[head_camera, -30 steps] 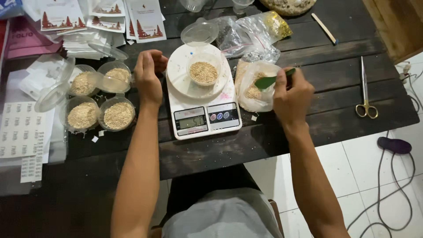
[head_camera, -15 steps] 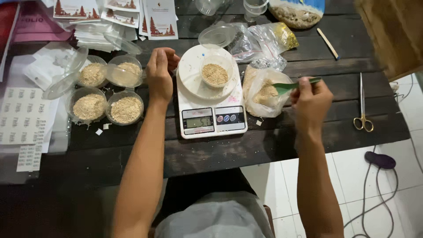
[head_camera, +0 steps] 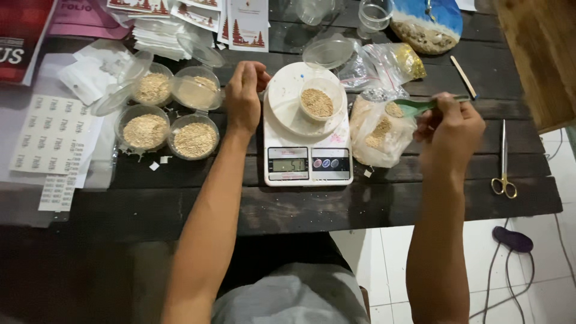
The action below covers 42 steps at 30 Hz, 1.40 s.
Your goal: The person uses a green plastic spoon to scoop grains from a plastic bag and transfers them into a small plastic container placed on a digital scale. The person repeatedly adds grains until the scale reaches a target weight.
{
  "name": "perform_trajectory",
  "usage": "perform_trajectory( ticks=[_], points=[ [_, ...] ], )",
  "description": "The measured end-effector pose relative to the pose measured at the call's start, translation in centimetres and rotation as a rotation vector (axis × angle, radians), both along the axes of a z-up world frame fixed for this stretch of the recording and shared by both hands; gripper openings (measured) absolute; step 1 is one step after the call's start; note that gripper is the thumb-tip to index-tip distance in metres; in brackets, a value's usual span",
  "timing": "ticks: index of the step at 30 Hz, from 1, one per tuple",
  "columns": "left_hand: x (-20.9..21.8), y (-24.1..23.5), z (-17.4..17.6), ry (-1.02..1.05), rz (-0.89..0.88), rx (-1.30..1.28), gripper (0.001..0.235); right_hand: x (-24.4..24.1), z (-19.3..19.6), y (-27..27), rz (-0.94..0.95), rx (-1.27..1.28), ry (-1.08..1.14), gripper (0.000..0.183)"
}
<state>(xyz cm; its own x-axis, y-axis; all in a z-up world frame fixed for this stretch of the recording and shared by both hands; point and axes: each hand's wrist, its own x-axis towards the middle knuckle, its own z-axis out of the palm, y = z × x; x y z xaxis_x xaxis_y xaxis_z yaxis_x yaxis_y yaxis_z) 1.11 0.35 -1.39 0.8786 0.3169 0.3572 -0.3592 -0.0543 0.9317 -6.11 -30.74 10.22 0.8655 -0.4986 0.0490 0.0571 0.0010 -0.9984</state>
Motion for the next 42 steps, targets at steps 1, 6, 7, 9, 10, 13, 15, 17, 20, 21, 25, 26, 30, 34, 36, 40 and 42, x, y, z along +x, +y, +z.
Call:
perform_trajectory(
  ticks=[1,6,7,9,10,13,15,17,20,21,25,26,30,34,36,40,42],
  points=[
    [-0.4,0.1,0.7,-0.001,0.004,0.001,0.049,0.1,0.4,1.0,0.004,0.001,-0.001,0.014],
    [-1.1,-0.1,1.5,0.027,-0.025,-0.06,0.047,1.2,-0.3,4.3,0.181,-0.373,-0.202,0.016],
    [-1.2,-0.1,1.6,0.027,-0.024,-0.058,0.047,1.1,-0.1,5.4,0.18,-0.371,-0.203,0.016],
    [-1.4,-0.1,1.8,0.05,-0.026,-0.044,0.046,1.0,0.2,7.7,0.153,-0.756,-0.437,0.014],
    [-1.1,0.0,1.3,0.052,-0.029,-0.039,0.046,0.8,0.5,8.2,0.15,-0.752,-0.435,0.014],
    [-0.9,0.0,1.1,-0.012,-0.026,-0.039,0.048,0.4,1.7,9.1,0.041,-1.032,-0.541,0.016],
    [-1.8,-0.1,2.5,0.06,0.001,0.006,0.046,0.0,2.7,9.3,0.043,-1.025,-0.581,0.019],
    [-1.4,-0.1,1.8,0.039,-0.037,-0.029,0.044,-0.3,3.2,8.6,0.046,-0.999,-0.571,0.018],
    [-0.7,-0.1,0.8,0.005,-0.072,-0.064,0.043,-0.2,3.2,6.6,0.037,-0.968,-0.551,0.018],
    [-0.6,-0.1,0.5,-0.006,-0.067,-0.063,0.044,-0.2,2.9,5.8,0.027,-0.961,-0.541,0.018],
    [0.2,-0.2,-0.5,-0.032,-0.074,-0.086,0.04,-0.8,1.9,2.4,-0.019,-0.883,-0.497,0.017],
    [0.0,-0.2,-0.2,-0.016,-0.079,-0.1,0.04,-1.1,1.6,1.7,-0.022,-0.816,-0.428,0.017],
    [-1.3,-0.3,1.7,0.014,-0.073,-0.021,0.049,-1.5,-1.1,-1.9,-0.108,-0.881,-0.337,0.02],
    [-1.1,-0.4,1.2,0.015,-0.066,-0.003,0.049,-1.9,-3.7,-3.5,-0.045,-0.756,-0.275,0.02],
    [-0.4,-0.1,0.1,-0.015,-0.045,0.009,0.05,-1.5,-5.2,-4.7,0.034,-0.867,-0.386,0.017],
    [-1.2,-0.5,1.3,0.006,-0.034,-0.002,0.043,-1.4,-7.2,-5.5,0.022,-0.962,-0.373,0.015],
    [-1.2,-0.7,1.3,0.006,-0.014,0.025,0.045,-1.7,-7.5,-5.1,0.015,-0.956,-0.333,0.013]
  ],
)
